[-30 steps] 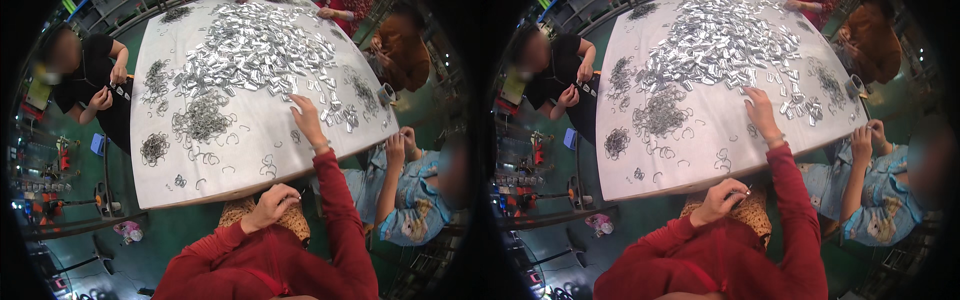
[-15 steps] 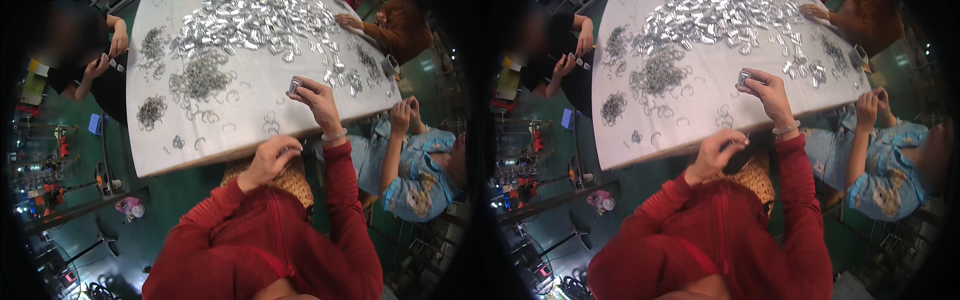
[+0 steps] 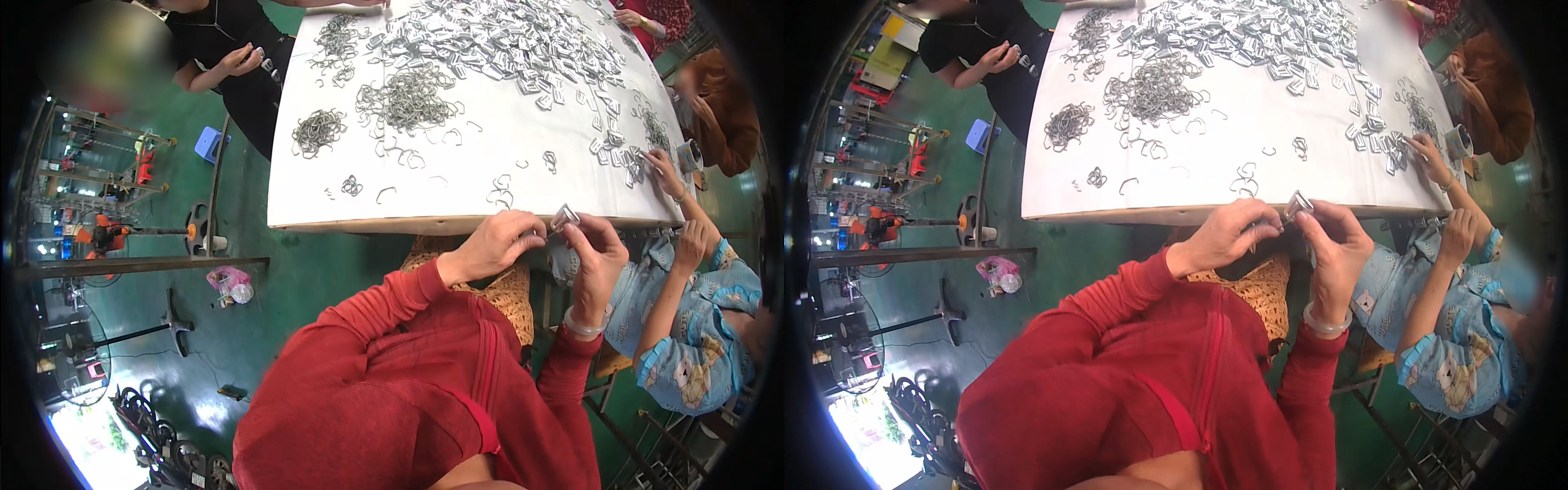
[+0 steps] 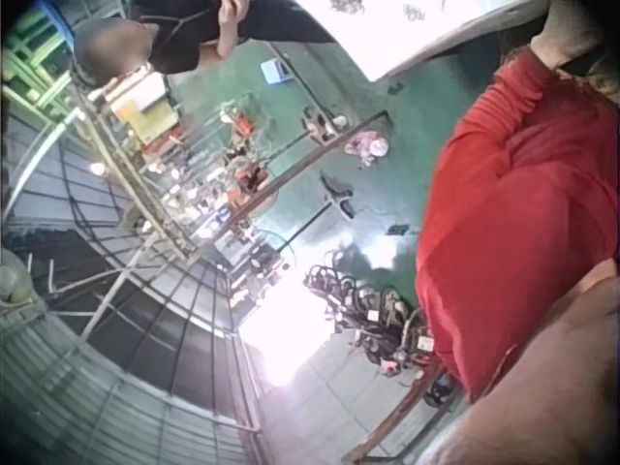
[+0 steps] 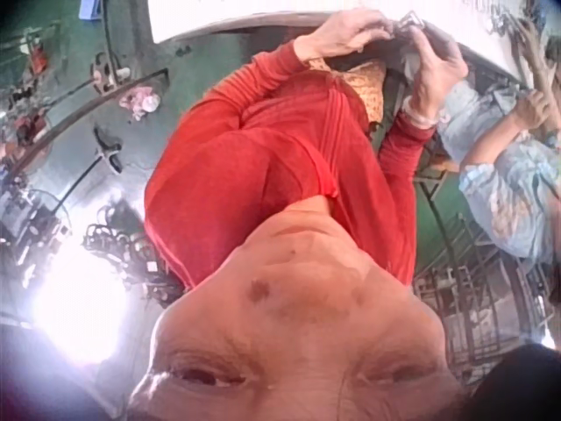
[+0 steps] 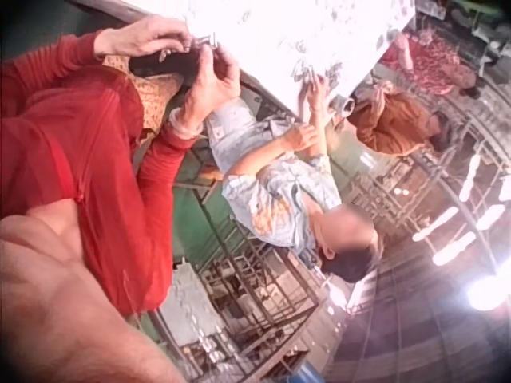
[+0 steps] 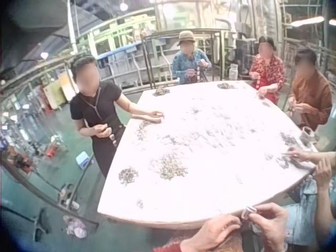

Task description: The person picks small metal hooks and rectangular metal pieces from a table and connects them by hand. They repeatedly form short chains and hang them on a nearby rack. Other people at the table perform similar assembly actions.

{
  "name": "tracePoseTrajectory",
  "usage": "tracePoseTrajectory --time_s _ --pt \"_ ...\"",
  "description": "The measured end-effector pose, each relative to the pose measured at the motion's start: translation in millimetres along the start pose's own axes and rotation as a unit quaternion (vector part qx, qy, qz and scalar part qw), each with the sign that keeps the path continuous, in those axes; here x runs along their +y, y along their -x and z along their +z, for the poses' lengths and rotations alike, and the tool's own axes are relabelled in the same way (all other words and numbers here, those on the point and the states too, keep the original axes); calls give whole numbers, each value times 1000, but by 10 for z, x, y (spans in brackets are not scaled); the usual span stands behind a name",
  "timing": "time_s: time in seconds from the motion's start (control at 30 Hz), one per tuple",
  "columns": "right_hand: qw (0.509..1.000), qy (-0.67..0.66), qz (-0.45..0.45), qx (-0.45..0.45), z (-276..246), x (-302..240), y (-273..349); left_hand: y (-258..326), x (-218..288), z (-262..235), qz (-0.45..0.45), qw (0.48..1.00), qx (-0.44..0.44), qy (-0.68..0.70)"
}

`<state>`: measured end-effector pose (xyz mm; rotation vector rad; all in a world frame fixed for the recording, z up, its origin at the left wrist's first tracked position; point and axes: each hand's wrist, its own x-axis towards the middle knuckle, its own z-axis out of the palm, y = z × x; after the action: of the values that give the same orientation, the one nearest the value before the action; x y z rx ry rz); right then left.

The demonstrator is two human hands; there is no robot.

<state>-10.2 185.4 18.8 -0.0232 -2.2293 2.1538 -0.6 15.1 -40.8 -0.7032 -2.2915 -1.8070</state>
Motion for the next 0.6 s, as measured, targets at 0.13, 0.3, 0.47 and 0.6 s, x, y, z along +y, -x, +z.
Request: tracePoseTrajectory --time_s 0.13,0.3,0.47,0.6 --pt "1000 -16 0 6 47 -45 55 44 -39 -18 7 994 89 65" --pt "1000 8 -5 -2 -16 -76 74 -301 -692 -991 -93 957 144 -232" --pt "1000 1 6 3 -22 -92 91 -664 -1327 -1563 -155 875 68 -454" --pt "1000 12 7 11 -17 -121 86 -710 -1343 -1562 -177 855 15 -488"
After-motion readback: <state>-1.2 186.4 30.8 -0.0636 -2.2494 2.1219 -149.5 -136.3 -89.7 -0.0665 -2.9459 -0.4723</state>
